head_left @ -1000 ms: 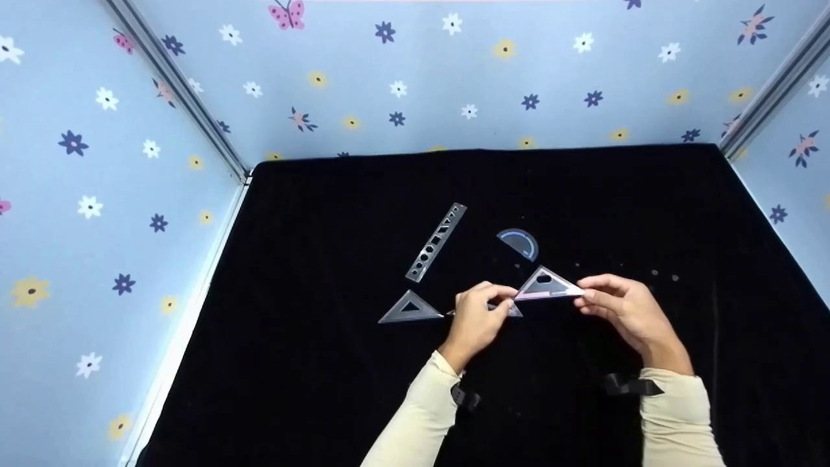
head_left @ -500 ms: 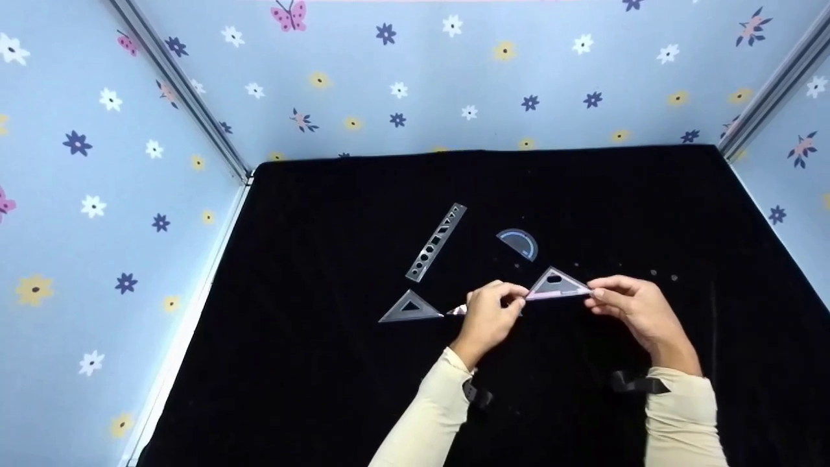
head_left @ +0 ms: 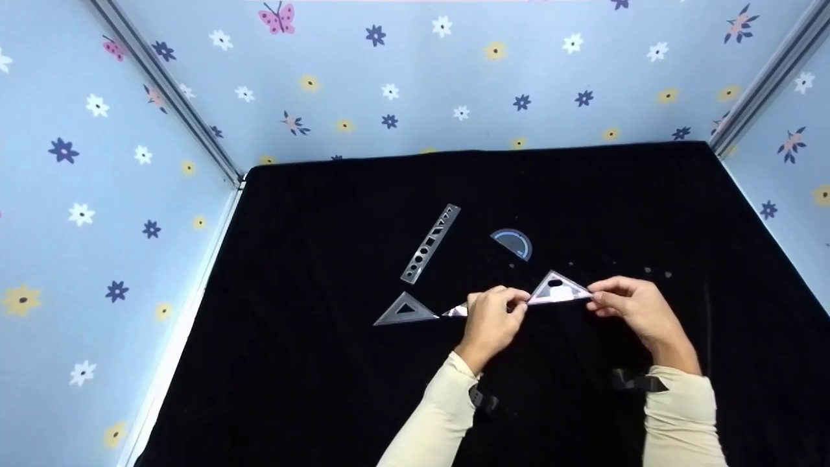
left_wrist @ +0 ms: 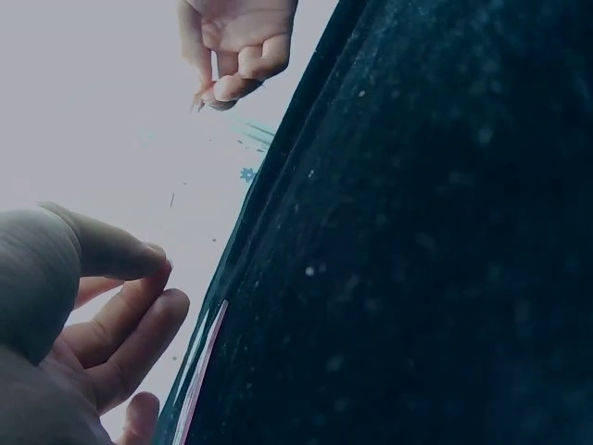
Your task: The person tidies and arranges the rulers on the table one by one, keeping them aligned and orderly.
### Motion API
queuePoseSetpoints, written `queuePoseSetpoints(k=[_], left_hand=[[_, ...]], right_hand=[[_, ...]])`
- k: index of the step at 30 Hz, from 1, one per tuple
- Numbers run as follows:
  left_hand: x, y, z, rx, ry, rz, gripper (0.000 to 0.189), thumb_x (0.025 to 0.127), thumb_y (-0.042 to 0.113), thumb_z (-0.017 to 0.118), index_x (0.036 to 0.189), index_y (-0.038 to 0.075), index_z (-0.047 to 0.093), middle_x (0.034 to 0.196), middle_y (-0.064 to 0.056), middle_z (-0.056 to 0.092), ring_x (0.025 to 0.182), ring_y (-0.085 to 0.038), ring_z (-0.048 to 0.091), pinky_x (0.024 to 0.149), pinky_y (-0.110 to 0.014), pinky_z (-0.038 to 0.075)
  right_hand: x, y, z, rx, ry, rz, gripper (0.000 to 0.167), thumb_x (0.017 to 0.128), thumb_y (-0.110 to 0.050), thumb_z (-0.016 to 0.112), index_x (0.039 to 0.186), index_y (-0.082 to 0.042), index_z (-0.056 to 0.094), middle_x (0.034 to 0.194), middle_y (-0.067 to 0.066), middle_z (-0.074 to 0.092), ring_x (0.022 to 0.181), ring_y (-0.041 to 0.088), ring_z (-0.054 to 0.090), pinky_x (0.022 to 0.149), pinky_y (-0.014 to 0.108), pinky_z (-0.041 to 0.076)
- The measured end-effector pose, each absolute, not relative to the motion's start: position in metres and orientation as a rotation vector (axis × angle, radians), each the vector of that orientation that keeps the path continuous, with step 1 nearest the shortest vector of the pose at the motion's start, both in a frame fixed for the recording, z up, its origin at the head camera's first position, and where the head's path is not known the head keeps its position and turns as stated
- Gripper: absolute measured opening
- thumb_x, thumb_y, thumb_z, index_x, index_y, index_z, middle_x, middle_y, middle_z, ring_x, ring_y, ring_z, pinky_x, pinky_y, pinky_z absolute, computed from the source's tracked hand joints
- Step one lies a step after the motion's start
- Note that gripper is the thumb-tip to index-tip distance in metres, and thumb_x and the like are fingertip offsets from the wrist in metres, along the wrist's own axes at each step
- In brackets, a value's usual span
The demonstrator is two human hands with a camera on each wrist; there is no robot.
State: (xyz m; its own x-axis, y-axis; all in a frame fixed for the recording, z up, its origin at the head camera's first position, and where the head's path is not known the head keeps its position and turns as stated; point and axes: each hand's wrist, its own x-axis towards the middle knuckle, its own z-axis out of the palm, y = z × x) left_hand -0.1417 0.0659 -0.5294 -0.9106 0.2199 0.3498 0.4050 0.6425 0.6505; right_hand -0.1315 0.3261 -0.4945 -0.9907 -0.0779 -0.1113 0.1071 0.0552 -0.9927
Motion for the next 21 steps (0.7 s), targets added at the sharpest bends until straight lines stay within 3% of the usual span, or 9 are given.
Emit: queuePoseSetpoints(k=[21], left_hand=[[-0.1401, 0.0612, -0.5324, -0.585, -2.653, -1.185, 0.016, 0.086, 0.017, 0.075, 0.099, 0.023, 0.081, 0.095, 0.013, 0.073, 0.092, -0.001, 0.065, 0.084, -0.033, 0.039]], right_hand=[[-0.1337, 0.3277, -0.4990, 0.034, 2.332, -1.862, 0.027, 0.092, 0.004, 0.065, 0.112, 0.021, 0.061, 0.086, 0.012, 0.073, 0.077, 0.014, 0.072, 0.068, 0.028, 0.057]])
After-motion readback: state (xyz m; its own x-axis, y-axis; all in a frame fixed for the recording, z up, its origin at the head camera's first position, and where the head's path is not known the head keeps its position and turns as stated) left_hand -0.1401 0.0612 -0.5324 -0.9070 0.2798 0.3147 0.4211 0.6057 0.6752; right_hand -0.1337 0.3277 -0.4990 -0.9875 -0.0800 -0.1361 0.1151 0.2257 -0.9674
